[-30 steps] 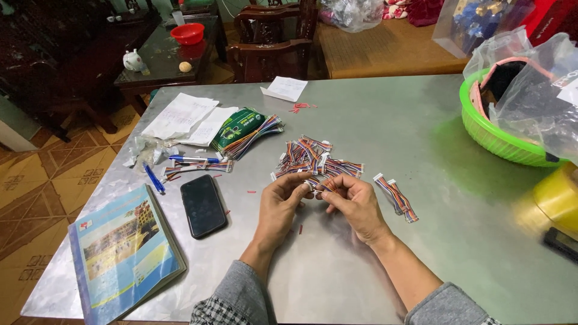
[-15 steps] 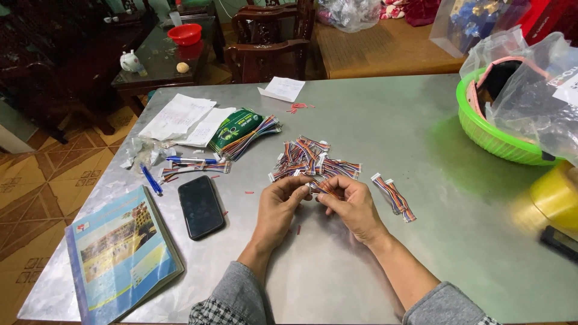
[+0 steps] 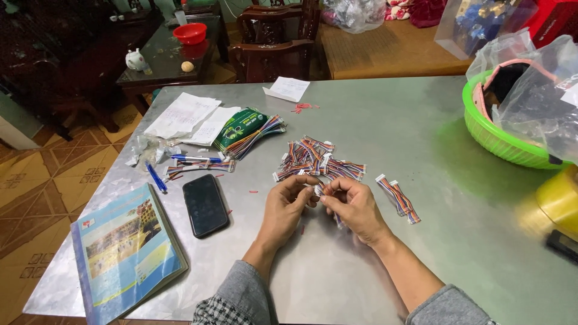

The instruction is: Sorting and untangling small electronic wire harnesses on a table.

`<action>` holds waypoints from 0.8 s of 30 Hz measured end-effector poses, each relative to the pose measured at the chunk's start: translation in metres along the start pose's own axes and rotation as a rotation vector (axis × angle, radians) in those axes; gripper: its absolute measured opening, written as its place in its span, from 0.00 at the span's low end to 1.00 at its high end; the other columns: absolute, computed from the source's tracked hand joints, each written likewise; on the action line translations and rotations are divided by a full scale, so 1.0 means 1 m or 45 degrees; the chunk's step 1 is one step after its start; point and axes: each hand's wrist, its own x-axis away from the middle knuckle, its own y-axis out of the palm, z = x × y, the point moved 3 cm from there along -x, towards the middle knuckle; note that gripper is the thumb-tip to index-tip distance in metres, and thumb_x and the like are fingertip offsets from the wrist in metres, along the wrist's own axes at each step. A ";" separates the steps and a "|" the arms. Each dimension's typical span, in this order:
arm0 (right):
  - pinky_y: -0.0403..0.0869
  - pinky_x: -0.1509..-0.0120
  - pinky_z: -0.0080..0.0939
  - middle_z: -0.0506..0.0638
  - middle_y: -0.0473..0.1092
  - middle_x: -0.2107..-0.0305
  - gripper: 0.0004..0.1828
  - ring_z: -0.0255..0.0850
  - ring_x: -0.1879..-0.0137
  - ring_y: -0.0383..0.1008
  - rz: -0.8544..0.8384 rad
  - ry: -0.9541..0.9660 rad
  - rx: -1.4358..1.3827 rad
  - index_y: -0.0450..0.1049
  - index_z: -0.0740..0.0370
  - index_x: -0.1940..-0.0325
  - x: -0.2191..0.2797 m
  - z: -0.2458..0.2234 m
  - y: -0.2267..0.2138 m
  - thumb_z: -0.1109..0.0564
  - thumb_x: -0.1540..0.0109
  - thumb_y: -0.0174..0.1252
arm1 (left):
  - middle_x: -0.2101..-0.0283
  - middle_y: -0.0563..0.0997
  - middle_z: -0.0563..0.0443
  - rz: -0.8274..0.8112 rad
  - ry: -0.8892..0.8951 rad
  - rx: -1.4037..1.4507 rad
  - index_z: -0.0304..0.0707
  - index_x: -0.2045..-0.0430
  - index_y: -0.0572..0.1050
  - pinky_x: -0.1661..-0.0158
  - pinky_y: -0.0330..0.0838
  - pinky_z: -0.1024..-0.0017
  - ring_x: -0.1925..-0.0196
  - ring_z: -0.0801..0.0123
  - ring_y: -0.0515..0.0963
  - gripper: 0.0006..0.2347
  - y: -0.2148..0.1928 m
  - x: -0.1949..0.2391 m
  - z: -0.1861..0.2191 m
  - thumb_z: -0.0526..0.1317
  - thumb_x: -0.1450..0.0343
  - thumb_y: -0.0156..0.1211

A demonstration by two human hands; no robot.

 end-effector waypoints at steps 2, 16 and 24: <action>0.68 0.78 0.31 0.55 0.70 0.83 0.05 0.35 0.80 0.68 -0.001 0.017 -0.036 0.78 0.71 0.67 0.005 -0.005 0.001 0.65 0.44 0.65 | 0.72 0.84 0.41 -0.002 -0.002 -0.001 0.33 0.56 0.80 0.71 0.72 0.78 0.71 0.68 0.81 0.08 0.000 0.000 -0.001 0.31 0.27 0.59; 0.61 0.81 0.27 0.53 0.65 0.76 0.07 0.30 0.80 0.62 -0.002 0.038 -0.214 0.76 0.75 0.62 0.000 0.008 -0.003 0.68 0.43 0.65 | 0.74 0.83 0.42 -0.047 -0.011 0.010 0.36 0.59 0.81 0.73 0.69 0.78 0.73 0.68 0.82 0.07 0.000 -0.002 -0.008 0.37 0.28 0.65; 0.57 0.81 0.26 0.51 0.63 0.77 0.06 0.28 0.81 0.59 0.063 0.104 -0.298 0.75 0.74 0.66 0.000 0.005 -0.003 0.72 0.46 0.63 | 0.70 0.86 0.41 -0.058 -0.021 -0.020 0.37 0.56 0.81 0.73 0.70 0.82 0.70 0.69 0.83 0.11 0.003 0.002 0.002 0.29 0.31 0.64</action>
